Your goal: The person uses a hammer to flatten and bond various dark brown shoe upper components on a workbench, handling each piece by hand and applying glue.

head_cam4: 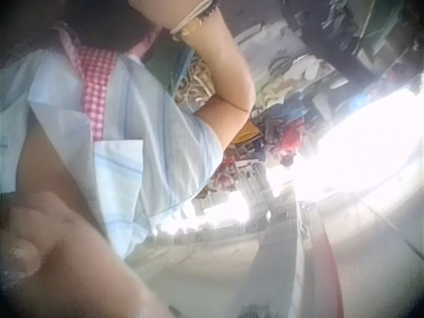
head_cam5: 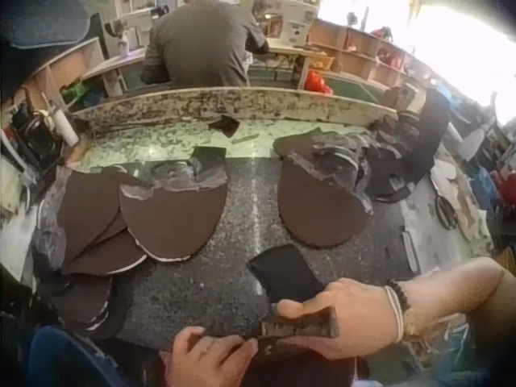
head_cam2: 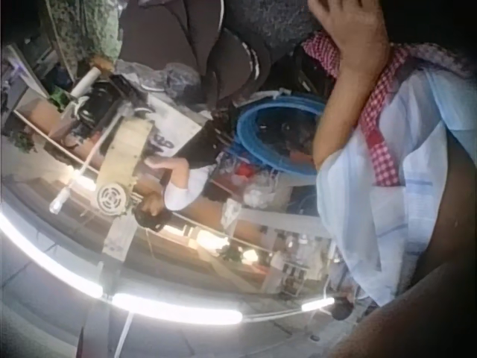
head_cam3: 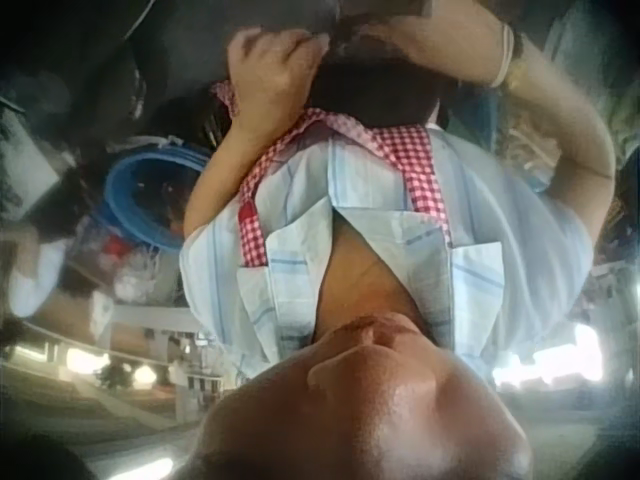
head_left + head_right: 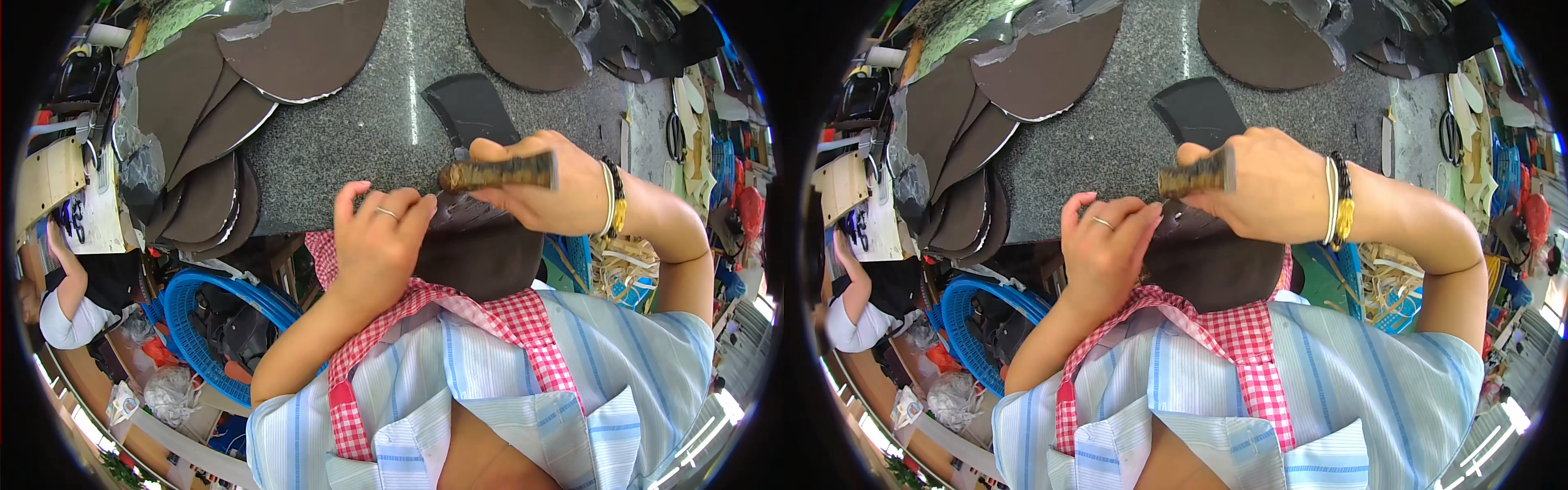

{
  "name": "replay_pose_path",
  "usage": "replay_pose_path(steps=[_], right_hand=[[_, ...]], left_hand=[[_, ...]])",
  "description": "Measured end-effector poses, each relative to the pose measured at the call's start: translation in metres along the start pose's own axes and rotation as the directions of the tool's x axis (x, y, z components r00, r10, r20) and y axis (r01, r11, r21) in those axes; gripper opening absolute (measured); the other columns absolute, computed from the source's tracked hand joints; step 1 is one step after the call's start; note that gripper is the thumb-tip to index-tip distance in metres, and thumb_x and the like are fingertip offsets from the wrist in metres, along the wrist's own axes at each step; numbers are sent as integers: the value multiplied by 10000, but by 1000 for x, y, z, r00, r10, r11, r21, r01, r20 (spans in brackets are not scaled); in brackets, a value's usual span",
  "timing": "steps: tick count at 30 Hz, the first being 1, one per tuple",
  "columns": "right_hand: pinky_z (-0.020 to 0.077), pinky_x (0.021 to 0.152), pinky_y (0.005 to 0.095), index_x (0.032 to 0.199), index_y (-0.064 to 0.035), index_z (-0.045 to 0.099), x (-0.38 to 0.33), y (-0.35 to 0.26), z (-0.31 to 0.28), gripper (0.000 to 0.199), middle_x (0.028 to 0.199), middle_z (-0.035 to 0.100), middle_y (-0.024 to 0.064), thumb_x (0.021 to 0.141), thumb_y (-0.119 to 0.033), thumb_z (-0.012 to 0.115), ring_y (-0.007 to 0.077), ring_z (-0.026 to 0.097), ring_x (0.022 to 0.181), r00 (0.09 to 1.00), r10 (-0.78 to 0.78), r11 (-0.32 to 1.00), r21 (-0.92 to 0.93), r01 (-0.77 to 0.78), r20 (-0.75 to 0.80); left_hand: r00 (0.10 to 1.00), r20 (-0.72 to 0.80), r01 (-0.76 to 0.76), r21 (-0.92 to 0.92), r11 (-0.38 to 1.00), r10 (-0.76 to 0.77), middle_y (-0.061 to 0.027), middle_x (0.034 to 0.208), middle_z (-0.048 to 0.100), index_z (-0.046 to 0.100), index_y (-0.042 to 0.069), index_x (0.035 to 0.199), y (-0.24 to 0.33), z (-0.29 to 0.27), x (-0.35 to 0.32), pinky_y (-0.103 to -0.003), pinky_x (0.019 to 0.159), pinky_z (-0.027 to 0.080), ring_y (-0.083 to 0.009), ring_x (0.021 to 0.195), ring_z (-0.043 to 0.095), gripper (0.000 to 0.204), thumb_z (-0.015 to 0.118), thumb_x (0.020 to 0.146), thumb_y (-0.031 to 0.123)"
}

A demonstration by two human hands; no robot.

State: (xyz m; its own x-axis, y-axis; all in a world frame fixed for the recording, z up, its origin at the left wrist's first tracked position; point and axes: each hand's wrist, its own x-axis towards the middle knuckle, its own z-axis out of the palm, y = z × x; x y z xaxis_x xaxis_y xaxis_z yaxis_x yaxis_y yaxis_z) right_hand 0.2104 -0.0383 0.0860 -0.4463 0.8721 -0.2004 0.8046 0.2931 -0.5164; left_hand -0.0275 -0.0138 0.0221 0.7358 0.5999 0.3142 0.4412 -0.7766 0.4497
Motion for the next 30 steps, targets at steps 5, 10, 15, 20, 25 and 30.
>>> replay_pose_path(steps=[5, 10, 15, 20, 25, 30], right_hand=[[488, 518, 477, 1008, -42, 521, 1, -18, -1, 244, 631, 615, 149, 894, -221, 643, 381, 633, 584, 998, 28, 1000, -16, -27, 58], [493, 506, 468, 1063, -66, 535, 8, -3, 6, 254, 586, 589, 147, 901, -231, 642, 386, 631, 565, 989, -100, 995, -8, 100, -107], [441, 521, 442, 1050, -50, 588, 9, -21, 5, 226, 656, 561, 148, 876, -146, 696, 372, 592, 591, 996, -44, 995, -90, 52, 84], [499, 577, 436, 1040, -64, 646, 1, 1, -16, 192, 694, 612, 128, 911, -205, 653, 354, 631, 638, 948, -158, 987, -13, 160, -275], [511, 620, 446, 1065, -67, 630, -6, 3, -25, 205, 746, 626, 138, 930, -221, 632, 364, 640, 675, 966, -87, 993, -98, 65, -245], [520, 627, 464, 1035, -64, 608, -6, 28, -7, 199, 759, 626, 155, 950, -243, 598, 384, 646, 702, 985, -6, 999, -33, 1, -175]], left_hand=[[995, -95, 5, 122, 993, 7, 3, 945, 659, 716, 95, 980, 8, 7, -14, -432, 925, 407, -148, 794, 620, 176, 734, 806, 119], [998, -67, 9, 202, 979, 4, -22, 960, 648, 701, 81, 944, 16, 4, -21, -417, 892, 410, -189, 823, 619, 175, 754, 778, 92], [980, -170, 107, 1, 994, -105, -41, 952, 636, 635, 68, 888, 11, 6, -15, -411, 872, 415, -253, 870, 597, 139, 731, 787, 65], [978, -113, 165, -109, 980, -178, -79, 866, 644, 572, 71, 917, 1, 0, 8, -396, 764, 428, -278, 862, 618, 125, 662, 840, 31], [973, 135, -197, 62, 978, 188, -72, 817, 642, 528, 80, 917, -42, 10, 65, -406, 697, 432, -259, 814, 631, 98, 616, 887, 49], [983, -48, 165, -194, 967, -177, -21, 819, 621, 707, 93, 1017, -37, 11, 55, -339, 777, 436, -226, 801, 588, 333, 825, 717, 181]])
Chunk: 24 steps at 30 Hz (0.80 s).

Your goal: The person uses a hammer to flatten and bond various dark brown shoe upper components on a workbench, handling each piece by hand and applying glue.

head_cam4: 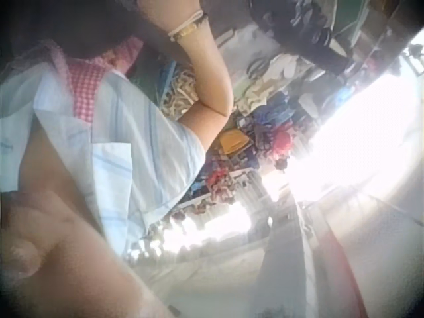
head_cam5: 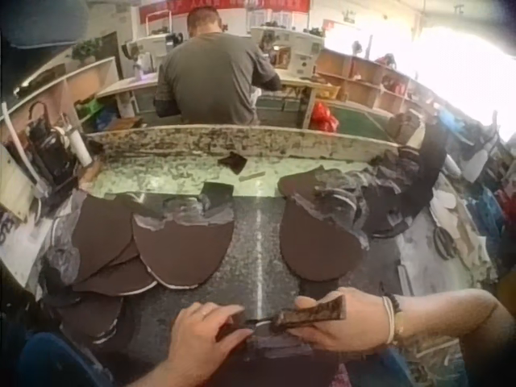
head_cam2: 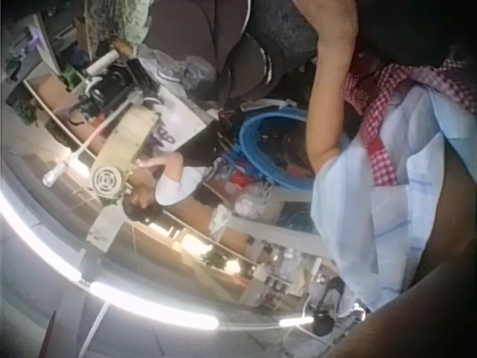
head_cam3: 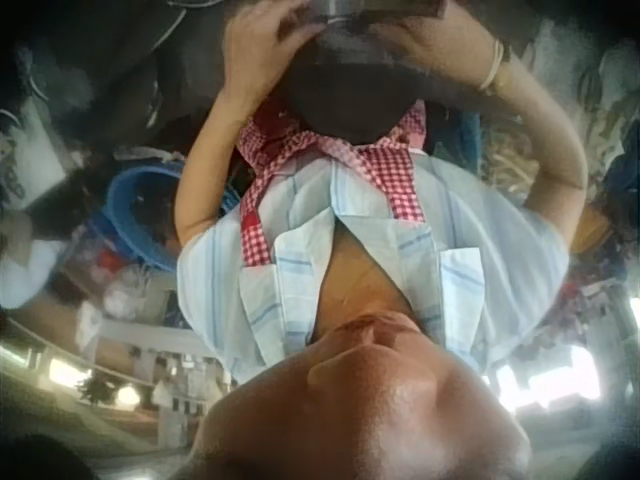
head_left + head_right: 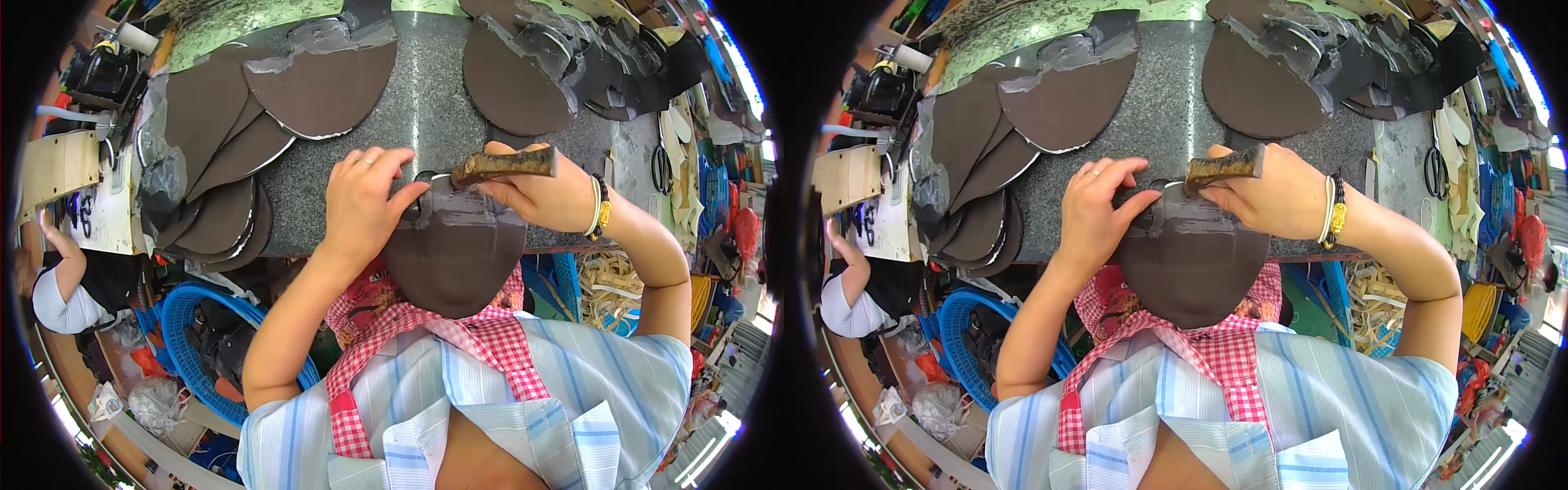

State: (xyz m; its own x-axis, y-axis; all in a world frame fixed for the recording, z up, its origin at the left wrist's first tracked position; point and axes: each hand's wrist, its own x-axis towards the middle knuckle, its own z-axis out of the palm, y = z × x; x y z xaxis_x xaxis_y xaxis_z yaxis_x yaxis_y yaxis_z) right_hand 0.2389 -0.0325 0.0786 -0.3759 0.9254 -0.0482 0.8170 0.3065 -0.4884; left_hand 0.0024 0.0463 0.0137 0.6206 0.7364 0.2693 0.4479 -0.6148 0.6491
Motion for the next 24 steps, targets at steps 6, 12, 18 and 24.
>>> replay_pose_path(steps=[6, 12, 18, 24], right_hand=[[522, 627, 430, 1065, -63, 654, 16, 3, -17, 209, 887, 624, 146, 940, -223, 607, 365, 636, 709, 993, -64, 997, 58, 58, 104], [521, 626, 447, 1044, -54, 664, 32, 0, -10, 192, 859, 615, 140, 934, -203, 614, 354, 637, 704, 993, -56, 995, 85, 47, 103], [509, 606, 470, 1029, -47, 635, 46, 4, -16, 202, 823, 629, 132, 941, -228, 609, 383, 627, 644, 983, -31, 996, 91, 14, 182], [497, 588, 476, 1095, -58, 583, 46, 9, -10, 235, 647, 605, 168, 956, -247, 598, 392, 623, 634, 983, -173, 984, 43, 171, 68]], left_hand=[[985, -164, -48, 56, 997, 57, -8, 869, 651, 753, 91, 884, 3, 10, -13, -373, 792, 449, -217, 830, 597, 185, 815, 717, 144], [957, -158, -191, 285, 939, 242, 19, 908, 629, 740, 143, 951, 5, 12, -19, -419, 874, 455, -188, 844, 592, 217, 792, 741, 152], [959, -121, -192, 395, 898, 258, 12, 922, 631, 736, 140, 968, 10, 14, -22, -417, 897, 452, -187, 847, 595, 196, 759, 777, 180], [963, -56, -216, 431, 876, 265, 2, 925, 630, 728, 115, 983, 14, 11, -21, -418, 908, 448, -186, 847, 598, 199, 737, 799, 190]])
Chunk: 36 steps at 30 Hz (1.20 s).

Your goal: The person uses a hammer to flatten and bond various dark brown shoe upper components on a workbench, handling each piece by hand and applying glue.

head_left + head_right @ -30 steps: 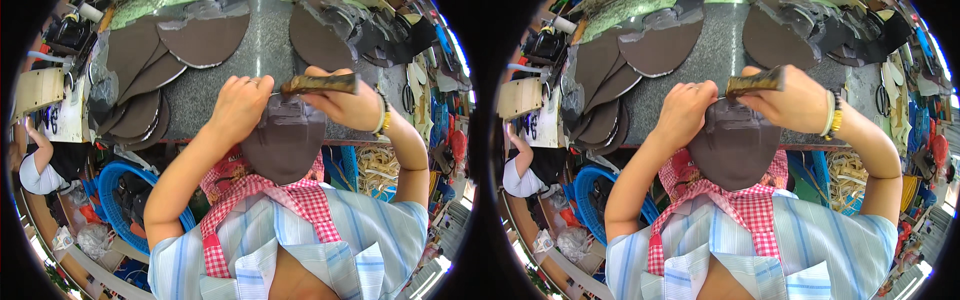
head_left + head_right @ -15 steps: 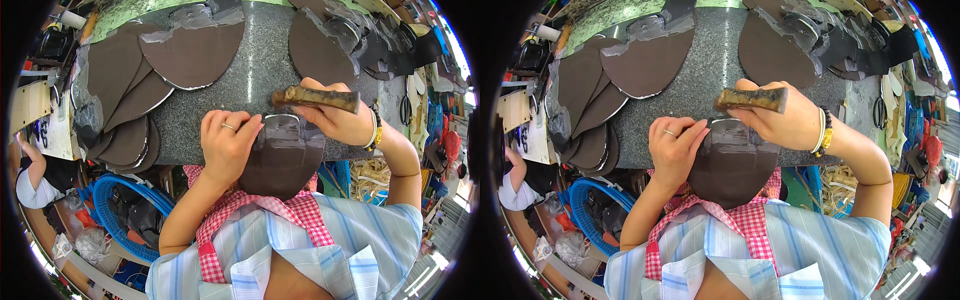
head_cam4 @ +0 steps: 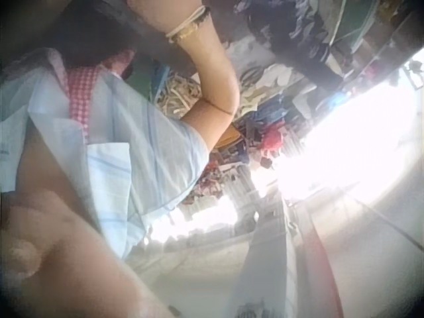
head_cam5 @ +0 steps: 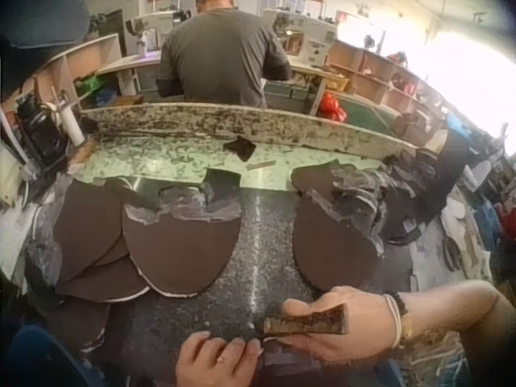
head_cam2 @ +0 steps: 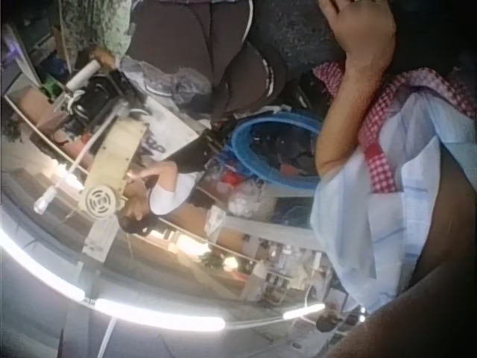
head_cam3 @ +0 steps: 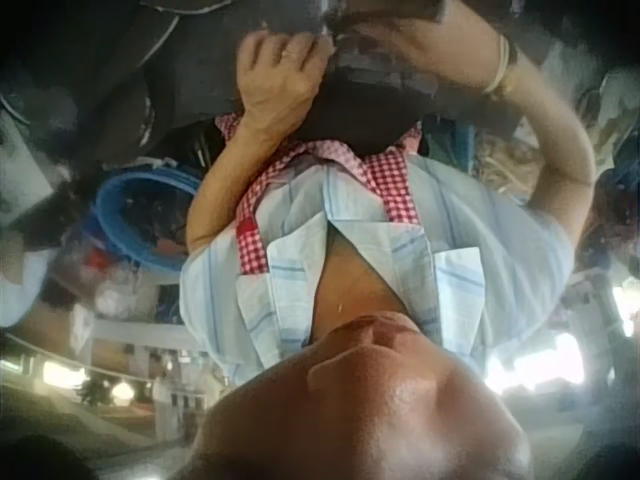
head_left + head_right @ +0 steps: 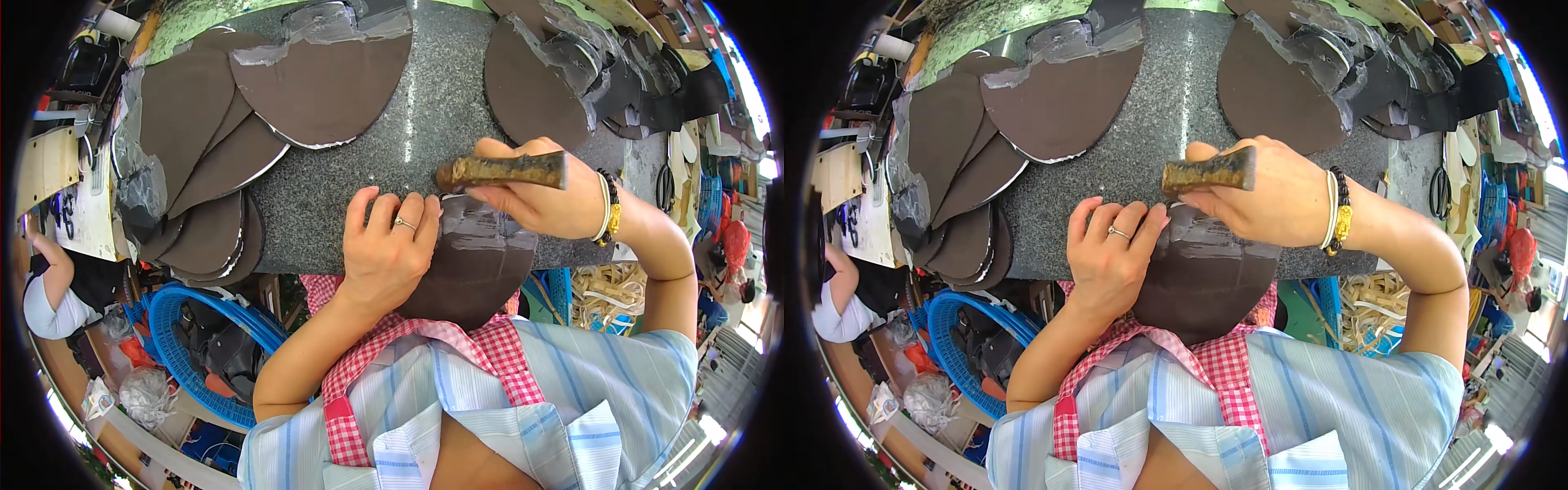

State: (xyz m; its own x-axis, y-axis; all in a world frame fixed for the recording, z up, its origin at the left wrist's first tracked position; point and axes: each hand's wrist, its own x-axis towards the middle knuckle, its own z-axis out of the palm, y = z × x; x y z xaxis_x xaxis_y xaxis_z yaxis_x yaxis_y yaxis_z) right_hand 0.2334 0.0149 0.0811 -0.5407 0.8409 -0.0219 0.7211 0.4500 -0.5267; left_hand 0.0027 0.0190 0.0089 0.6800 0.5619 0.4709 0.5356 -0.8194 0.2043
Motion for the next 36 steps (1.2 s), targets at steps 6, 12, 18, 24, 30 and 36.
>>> replay_pose_path(steps=[6, 12, 18, 24, 30, 36], right_hand=[[492, 561, 473, 1065, -48, 566, 5, -10, -6, 244, 654, 610, 168, 956, -264, 598, 396, 626, 623, 993, 77, 997, -3, -77, 89], [486, 524, 488, 1040, -41, 509, 5, -10, -2, 275, 585, 590, 177, 951, -281, 609, 413, 612, 575, 975, 139, 990, -25, -136, 173], [486, 522, 496, 1026, -40, 508, 4, -13, -1, 271, 584, 589, 179, 958, -286, 597, 414, 614, 574, 974, 171, 985, 1, -173, 146], [494, 537, 488, 1022, -53, 535, 4, -2, 3, 244, 613, 594, 178, 947, -271, 615, 407, 621, 599, 990, 93, 996, -23, -91, 103], [496, 541, 447, 1042, -73, 595, 1, -8, 11, 193, 651, 586, 150, 926, -220, 643, 378, 613, 614, 994, 100, 993, 60, -102, 37], [480, 526, 467, 991, -66, 577, 1, -15, 8, 187, 618, 578, 158, 917, -219, 656, 393, 603, 596, 993, 120, 985, 126, -120, 10]], left_hand=[[1000, 29, 6, -7, 1000, -5, -9, 926, 628, 727, 98, 987, 0, -1, -1, -421, 910, 448, -190, 853, 601, 224, 750, 798, 216], [988, -51, 143, -75, 987, -147, -26, 914, 634, 728, 66, 965, 7, -4, -7, -427, 869, 462, -225, 844, 599, 280, 801, 756, 238], [952, -28, 292, -201, 935, -304, -41, 866, 634, 731, 41, 942, 20, -2, -7, -387, 752, 472, -236, 800, 602, 222, 800, 756, 140], [967, -46, 240, -151, 959, -249, -39, 858, 633, 734, 39, 935, 21, -1, -7, -366, 709, 471, -229, 764, 599, 188, 785, 767, 109], [972, -59, 220, -120, 968, -228, -41, 855, 629, 735, 35, 933, 23, -1, -9, -359, 676, 473, -221, 748, 596, 184, 784, 773, 112], [976, -49, 207, -89, 974, -212, -40, 860, 624, 731, 36, 931, 25, -1, -10, -356, 674, 474, -219, 744, 596, 183, 785, 776, 117]])
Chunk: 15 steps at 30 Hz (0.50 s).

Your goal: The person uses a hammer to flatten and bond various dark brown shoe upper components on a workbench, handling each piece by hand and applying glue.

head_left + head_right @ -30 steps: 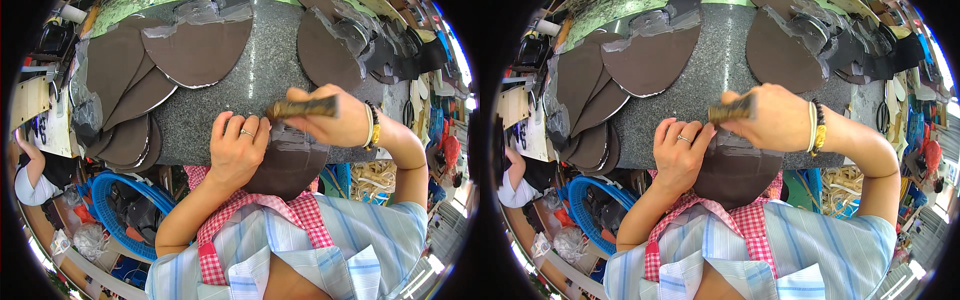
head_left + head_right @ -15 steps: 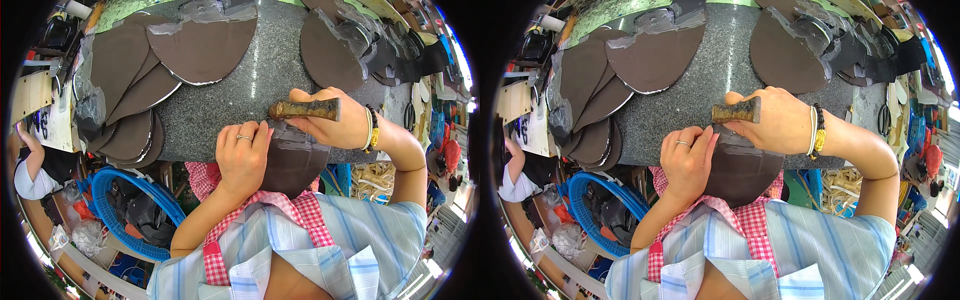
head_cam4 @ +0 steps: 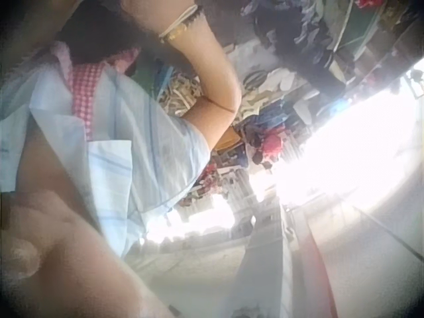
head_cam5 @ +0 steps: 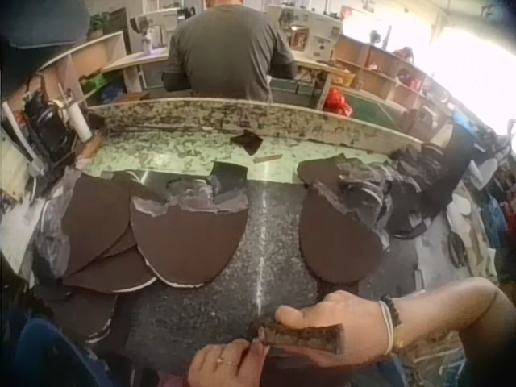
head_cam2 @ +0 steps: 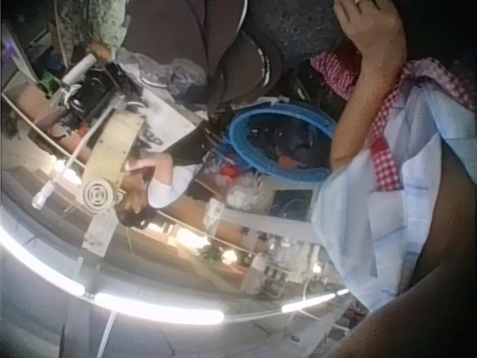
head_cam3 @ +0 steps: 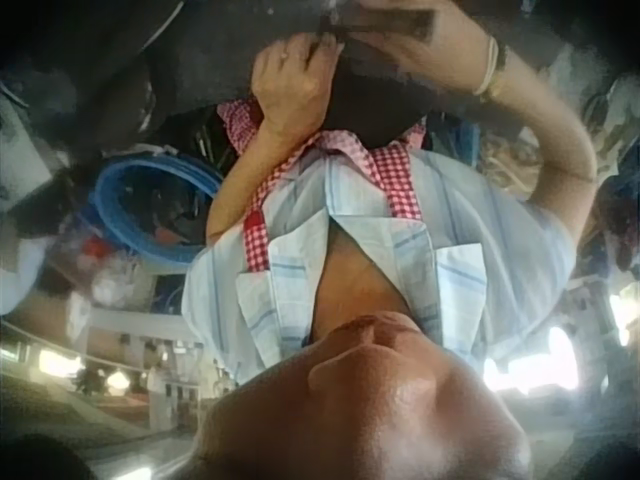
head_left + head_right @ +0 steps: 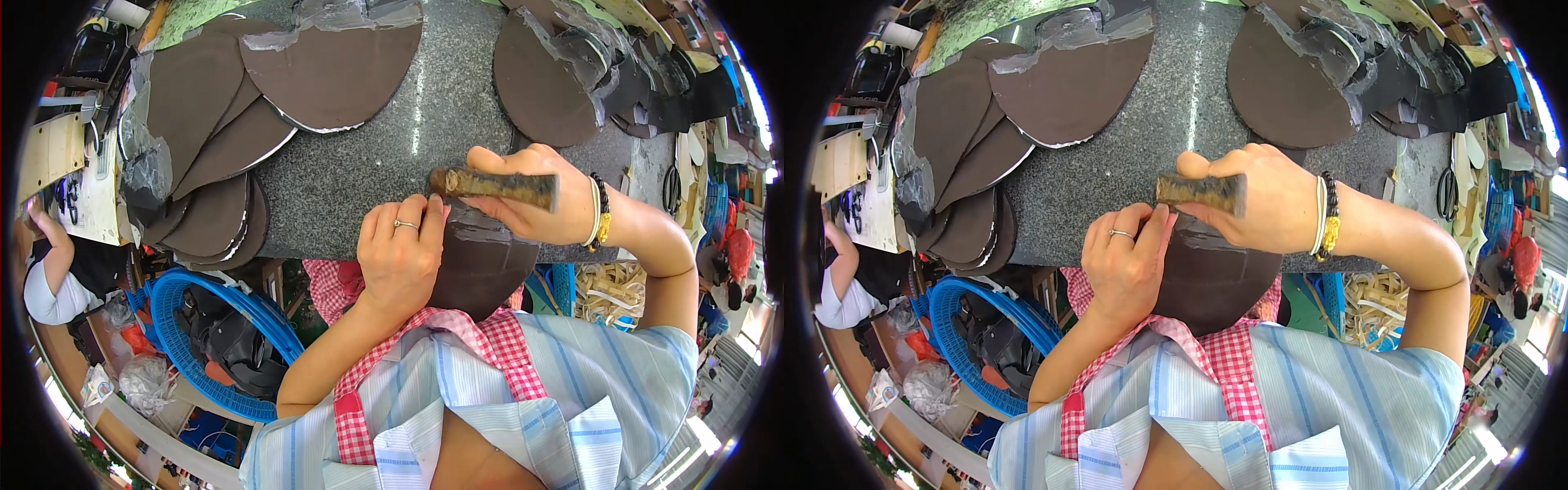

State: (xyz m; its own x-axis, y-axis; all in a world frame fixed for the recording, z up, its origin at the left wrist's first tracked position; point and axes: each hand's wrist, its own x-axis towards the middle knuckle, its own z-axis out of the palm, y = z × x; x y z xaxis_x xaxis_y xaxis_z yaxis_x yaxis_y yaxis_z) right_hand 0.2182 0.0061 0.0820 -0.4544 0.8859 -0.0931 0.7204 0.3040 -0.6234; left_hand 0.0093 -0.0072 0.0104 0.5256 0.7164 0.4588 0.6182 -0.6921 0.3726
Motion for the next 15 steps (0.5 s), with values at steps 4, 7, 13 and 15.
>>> replay_pose_path(steps=[4, 7, 13, 15], right_hand=[[484, 523, 470, 987, -58, 547, 2, 2, 2, 215, 625, 594, 153, 905, -216, 667, 399, 605, 592, 1000, -8, 999, -48, 7, -26], [501, 527, 455, 1027, -66, 505, 2, -7, -2, 255, 642, 612, 154, 877, -184, 675, 393, 630, 603, 983, 62, 992, -116, -42, 171], [504, 548, 475, 1096, -107, 597, -2, -7, 3, 225, 815, 635, 126, 898, -208, 629, 366, 641, 624, 996, 61, 998, -31, -59, 67], [510, 565, 468, 1111, -129, 639, -4, -13, 3, 208, 906, 633, 111, 914, -191, 618, 356, 647, 653, 998, 0, 996, -85, 5, 60]], left_hand=[[1000, 3, 5, -13, 1000, -5, -42, 869, 626, 726, 37, 929, -1, 1, 0, -357, 678, 475, -221, 755, 599, 179, 782, 778, 114], [1000, 12, 7, -22, 1000, -6, -46, 877, 629, 712, 42, 909, -1, 1, 1, -358, 690, 475, -227, 771, 603, 170, 783, 771, 113], [1000, 27, 17, -30, 999, -16, -68, 874, 630, 660, 27, 923, -11, 1, 2, -368, 699, 483, -245, 774, 608, 262, 802, 756, 170], [999, 41, -10, 4, 1000, 10, -70, 851, 628, 649, 22, 935, -9, -2, 3, -367, 675, 488, -247, 748, 608, 302, 813, 755, 201]])
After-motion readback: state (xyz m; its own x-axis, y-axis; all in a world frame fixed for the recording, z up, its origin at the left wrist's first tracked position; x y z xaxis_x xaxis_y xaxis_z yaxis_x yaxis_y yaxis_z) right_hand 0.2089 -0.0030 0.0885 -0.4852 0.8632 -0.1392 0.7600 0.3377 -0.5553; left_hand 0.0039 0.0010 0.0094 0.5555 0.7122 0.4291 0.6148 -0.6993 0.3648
